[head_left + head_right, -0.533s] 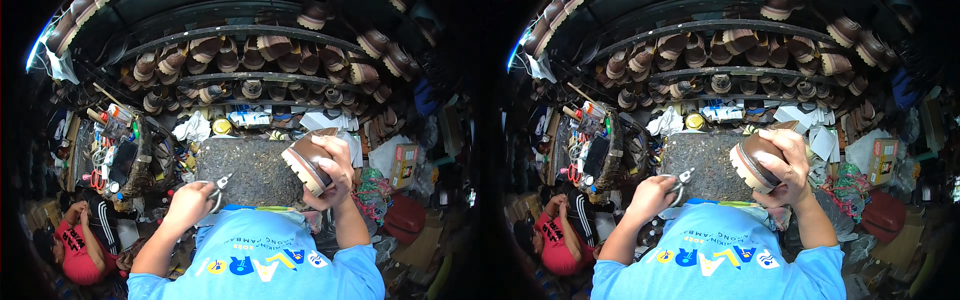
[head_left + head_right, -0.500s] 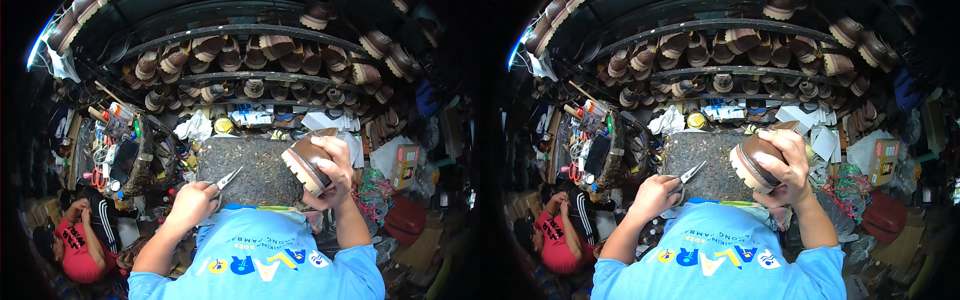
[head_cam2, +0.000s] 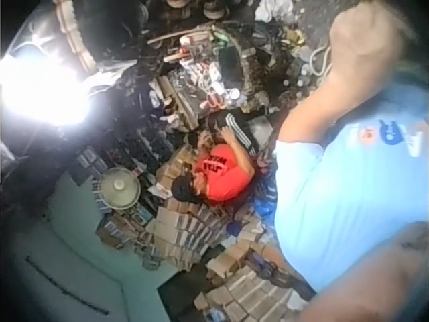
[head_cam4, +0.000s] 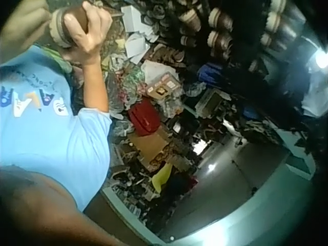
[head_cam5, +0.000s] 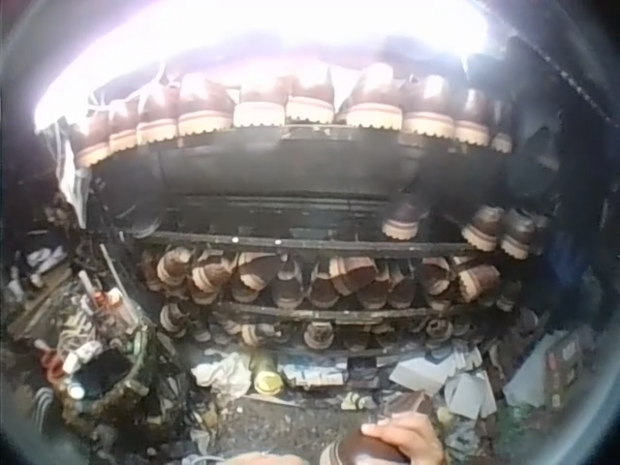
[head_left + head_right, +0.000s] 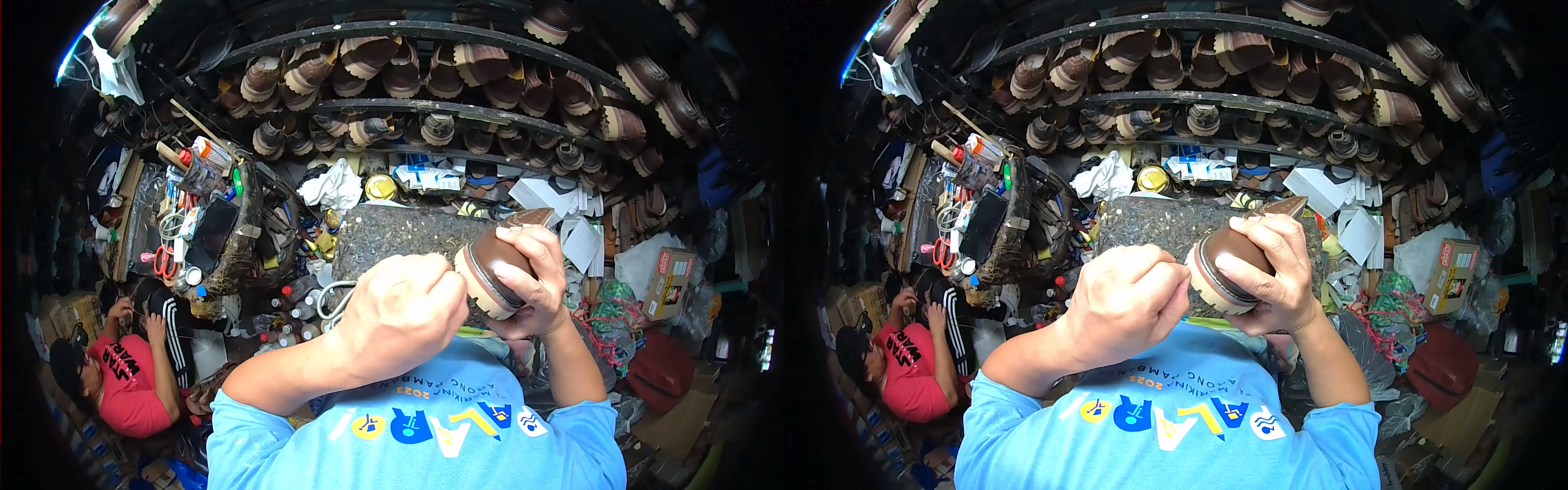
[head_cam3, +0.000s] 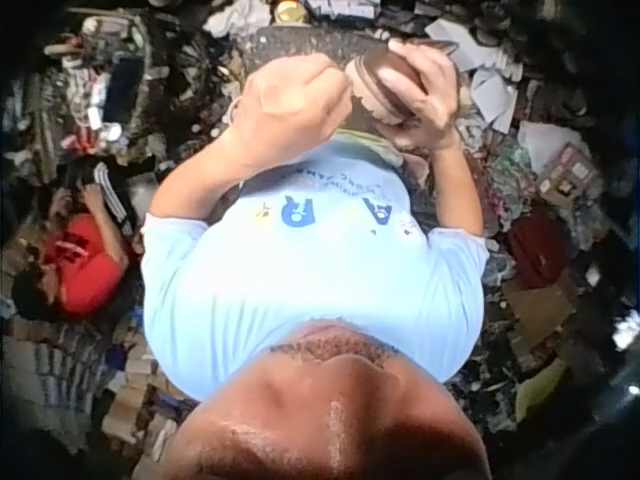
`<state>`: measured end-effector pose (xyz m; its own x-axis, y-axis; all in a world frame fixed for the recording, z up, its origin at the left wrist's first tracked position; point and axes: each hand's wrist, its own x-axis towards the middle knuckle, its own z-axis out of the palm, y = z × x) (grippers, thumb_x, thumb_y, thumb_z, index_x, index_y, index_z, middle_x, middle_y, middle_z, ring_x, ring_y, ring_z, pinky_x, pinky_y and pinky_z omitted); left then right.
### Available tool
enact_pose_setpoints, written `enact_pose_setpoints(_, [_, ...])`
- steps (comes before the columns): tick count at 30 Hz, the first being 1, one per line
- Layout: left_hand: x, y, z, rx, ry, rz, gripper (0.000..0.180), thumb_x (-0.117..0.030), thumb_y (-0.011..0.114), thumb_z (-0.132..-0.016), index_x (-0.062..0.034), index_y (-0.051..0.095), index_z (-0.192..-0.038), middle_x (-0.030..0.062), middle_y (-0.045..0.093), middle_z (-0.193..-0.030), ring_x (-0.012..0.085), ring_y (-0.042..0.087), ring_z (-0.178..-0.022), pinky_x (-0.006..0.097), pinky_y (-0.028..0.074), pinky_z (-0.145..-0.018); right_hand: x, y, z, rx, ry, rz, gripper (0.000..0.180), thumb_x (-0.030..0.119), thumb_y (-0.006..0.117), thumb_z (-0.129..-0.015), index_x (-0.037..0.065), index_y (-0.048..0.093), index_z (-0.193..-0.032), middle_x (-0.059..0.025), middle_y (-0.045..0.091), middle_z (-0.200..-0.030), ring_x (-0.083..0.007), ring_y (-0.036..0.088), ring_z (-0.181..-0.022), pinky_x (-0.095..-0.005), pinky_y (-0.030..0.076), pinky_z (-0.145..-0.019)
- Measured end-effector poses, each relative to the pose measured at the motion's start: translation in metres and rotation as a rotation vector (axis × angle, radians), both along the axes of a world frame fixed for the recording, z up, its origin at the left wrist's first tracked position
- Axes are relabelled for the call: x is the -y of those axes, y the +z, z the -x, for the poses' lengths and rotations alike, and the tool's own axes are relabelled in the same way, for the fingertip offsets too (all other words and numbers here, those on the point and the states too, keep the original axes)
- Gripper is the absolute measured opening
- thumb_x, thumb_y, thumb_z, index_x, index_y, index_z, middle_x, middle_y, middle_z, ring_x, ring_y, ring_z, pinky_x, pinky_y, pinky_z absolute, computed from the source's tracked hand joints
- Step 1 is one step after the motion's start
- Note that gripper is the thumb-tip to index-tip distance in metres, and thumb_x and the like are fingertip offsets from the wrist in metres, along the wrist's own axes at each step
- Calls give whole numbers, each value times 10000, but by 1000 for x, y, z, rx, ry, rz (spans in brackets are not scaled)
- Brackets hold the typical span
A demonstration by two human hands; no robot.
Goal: Trimming and cleaning the edges of a boot sole using pliers.
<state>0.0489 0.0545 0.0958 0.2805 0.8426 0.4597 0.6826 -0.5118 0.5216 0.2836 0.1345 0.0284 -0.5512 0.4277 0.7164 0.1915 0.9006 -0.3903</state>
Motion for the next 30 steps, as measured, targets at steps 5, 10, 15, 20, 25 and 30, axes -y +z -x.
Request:
enact_pose_setpoints(5, [-11, 0, 13, -49, 144, -5, 100, 9, 759, -806, -31, 672, -834, 100, 667, -772, 305, 686, -679, 393, 554, -601, -2, -2, -4, -8, -17, -1, 772, 244, 845, -481, 206, 708, -1240, -211, 659, -1316, -398, 617, -1090, -528, 505, -924])
enact_pose_setpoints(10, [-7, -10, 9, 162, -13, 48, 184, -18, 807, -822, -14, 751, -997, 131, 742, -902, 288, 739, -765, 364, 601, -660, -4, -1, -8, -31, -16, 7, 823, 258, 857, -485, 206, 682, -1288, -218, 655, -1329, -403, 617, -1087, -530, 506, -925])
enact_pose_setpoints(15, [-10, -15, 0, 100, -46, -100, 190, -15, 809, -804, -22, 748, -983, 105, 731, -905, 267, 722, -756, 360, 584, -636, -6, -1, -7, -38, -15, 2, 836, 277, 863, -481, 204, 678, -1293, -215, 653, -1333, -406, 616, -1092, -541, 507, -925])
enact_pose_setpoints(20, [-10, -1, -5, -176, -56, -154, 198, -45, 821, -739, -24, 708, -900, 86, 697, -849, 249, 667, -676, 357, 522, -567, -4, -3, -6, -38, -33, -6, 826, 279, 859, -479, 202, 681, -1281, -212, 651, -1333, -410, 613, -1105, -557, 508, -938])
enact_pose_setpoints(25, [-11, -13, 6, 22, 74, -264, 201, -4, 795, -719, -27, 684, -884, 99, 682, -827, 271, 657, -649, 380, 537, -585, -3, -4, -14, -43, -64, -1, 824, 272, 852, -504, 176, 644, -1295, -225, 651, -1324, -426, 622, -1113, -561, 509, -959])
enact_pose_setpoints(30, [27, -75, 53, -332, 282, 220, 133, -64, 768, -789, -31, 671, -874, 141, 608, -824, 357, 635, -766, 487, 514, -672, -1, 10, -33, -41, -138, 34, 756, 168, 792, -604, 69, 484, -1286, -281, 637, -1328, -457, 637, -1212, -611, 447, -1093])
